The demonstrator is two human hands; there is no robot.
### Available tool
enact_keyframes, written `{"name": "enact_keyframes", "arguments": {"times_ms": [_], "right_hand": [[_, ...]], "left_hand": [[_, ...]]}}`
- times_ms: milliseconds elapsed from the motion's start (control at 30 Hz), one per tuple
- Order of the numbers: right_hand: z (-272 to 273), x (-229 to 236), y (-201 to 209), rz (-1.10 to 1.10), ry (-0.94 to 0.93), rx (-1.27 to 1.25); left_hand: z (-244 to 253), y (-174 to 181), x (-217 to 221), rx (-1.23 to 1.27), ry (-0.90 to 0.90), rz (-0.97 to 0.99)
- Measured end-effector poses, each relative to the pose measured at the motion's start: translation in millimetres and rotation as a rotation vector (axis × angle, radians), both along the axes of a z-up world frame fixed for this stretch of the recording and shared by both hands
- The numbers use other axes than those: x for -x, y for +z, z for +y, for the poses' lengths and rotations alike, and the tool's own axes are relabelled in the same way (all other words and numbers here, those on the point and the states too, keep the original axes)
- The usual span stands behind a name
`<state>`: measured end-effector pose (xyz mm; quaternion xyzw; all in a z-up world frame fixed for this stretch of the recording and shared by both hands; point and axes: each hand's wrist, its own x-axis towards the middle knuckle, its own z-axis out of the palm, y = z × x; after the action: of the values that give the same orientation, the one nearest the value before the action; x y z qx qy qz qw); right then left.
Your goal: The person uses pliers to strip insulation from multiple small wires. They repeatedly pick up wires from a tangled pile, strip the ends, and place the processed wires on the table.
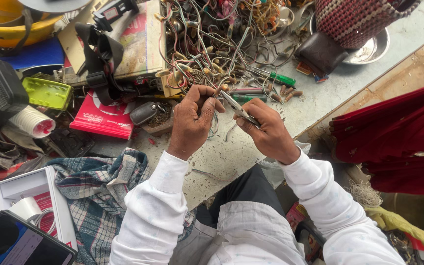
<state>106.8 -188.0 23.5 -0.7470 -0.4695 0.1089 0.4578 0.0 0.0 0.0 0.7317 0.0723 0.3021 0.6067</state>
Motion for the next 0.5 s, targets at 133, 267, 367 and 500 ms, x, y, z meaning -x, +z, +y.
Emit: {"name": "enact_keyframes", "arguments": {"times_ms": [133, 267, 367, 500], "right_hand": [[7.4, 11.3, 4.3, -0.553, -0.165, -0.031], [11.4, 14.6, 11.8, -0.633, -0.196, -0.033], [12.2, 16.6, 16.1, -0.687, -0.226, -0.016], [15.3, 23.4, 22.5, -0.794, -0.272, -0.081]], "left_hand": [[-0.9, 14.9, 5.7, 0.190, -0.032, -0.052], [0.4, 21.0, 5.8, 0.275, -0.079, -0.112], [1.2, 14.6, 3.3, 0.337, -0.129, -0.160], [4.9, 3.7, 1.4, 0.389, -0.123, -0.168]]}}
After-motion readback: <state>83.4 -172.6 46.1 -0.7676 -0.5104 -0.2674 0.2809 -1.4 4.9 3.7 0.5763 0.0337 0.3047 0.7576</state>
